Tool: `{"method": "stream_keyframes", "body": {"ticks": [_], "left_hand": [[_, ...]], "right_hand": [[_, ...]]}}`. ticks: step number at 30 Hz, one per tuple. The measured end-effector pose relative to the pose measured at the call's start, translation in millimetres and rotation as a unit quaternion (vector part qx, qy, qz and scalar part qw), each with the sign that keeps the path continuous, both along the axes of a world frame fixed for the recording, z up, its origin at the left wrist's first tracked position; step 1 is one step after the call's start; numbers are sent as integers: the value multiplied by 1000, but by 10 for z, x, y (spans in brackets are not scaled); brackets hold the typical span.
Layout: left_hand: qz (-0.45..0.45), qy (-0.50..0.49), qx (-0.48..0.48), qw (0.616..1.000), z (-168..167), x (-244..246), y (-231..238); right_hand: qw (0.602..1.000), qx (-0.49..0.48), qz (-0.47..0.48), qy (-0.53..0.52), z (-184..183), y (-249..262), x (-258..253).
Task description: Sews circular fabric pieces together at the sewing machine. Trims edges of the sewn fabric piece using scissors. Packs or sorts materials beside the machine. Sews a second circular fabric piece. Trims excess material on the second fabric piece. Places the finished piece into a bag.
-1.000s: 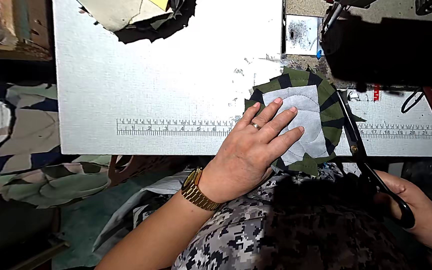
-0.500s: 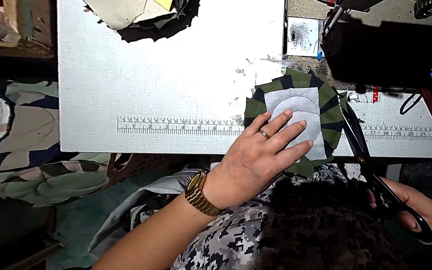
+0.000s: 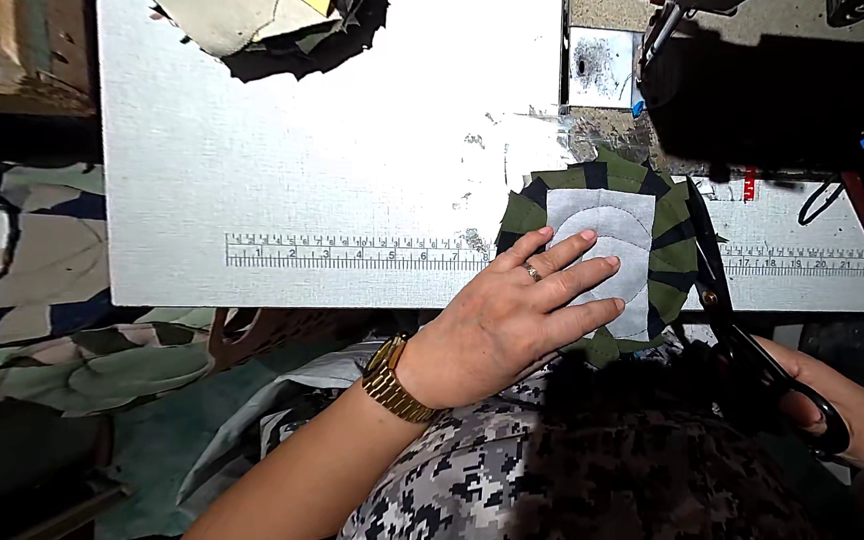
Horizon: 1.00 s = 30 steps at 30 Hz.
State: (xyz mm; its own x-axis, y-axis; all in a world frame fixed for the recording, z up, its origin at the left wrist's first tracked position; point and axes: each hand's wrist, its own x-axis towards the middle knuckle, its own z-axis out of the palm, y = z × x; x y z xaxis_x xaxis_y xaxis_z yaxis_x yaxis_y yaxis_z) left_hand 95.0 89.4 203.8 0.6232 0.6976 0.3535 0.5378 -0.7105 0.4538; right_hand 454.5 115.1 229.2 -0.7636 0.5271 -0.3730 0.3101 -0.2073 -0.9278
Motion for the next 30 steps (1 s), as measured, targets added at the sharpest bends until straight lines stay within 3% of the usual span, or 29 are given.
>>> {"method": "stream_keyframes", "body": {"ticks": [11,18,30], "left_hand": [[30,19,16,999,78,-96,73],[60,82,40,994,120,-34,8],[14,42,14,999,99,-61,32]], "right_hand": [[994,22,-106,0,5,-168,-51],[999,21,25,-8,-26,-112,165],[999,43,-6,-29,6,-14,7]]}}
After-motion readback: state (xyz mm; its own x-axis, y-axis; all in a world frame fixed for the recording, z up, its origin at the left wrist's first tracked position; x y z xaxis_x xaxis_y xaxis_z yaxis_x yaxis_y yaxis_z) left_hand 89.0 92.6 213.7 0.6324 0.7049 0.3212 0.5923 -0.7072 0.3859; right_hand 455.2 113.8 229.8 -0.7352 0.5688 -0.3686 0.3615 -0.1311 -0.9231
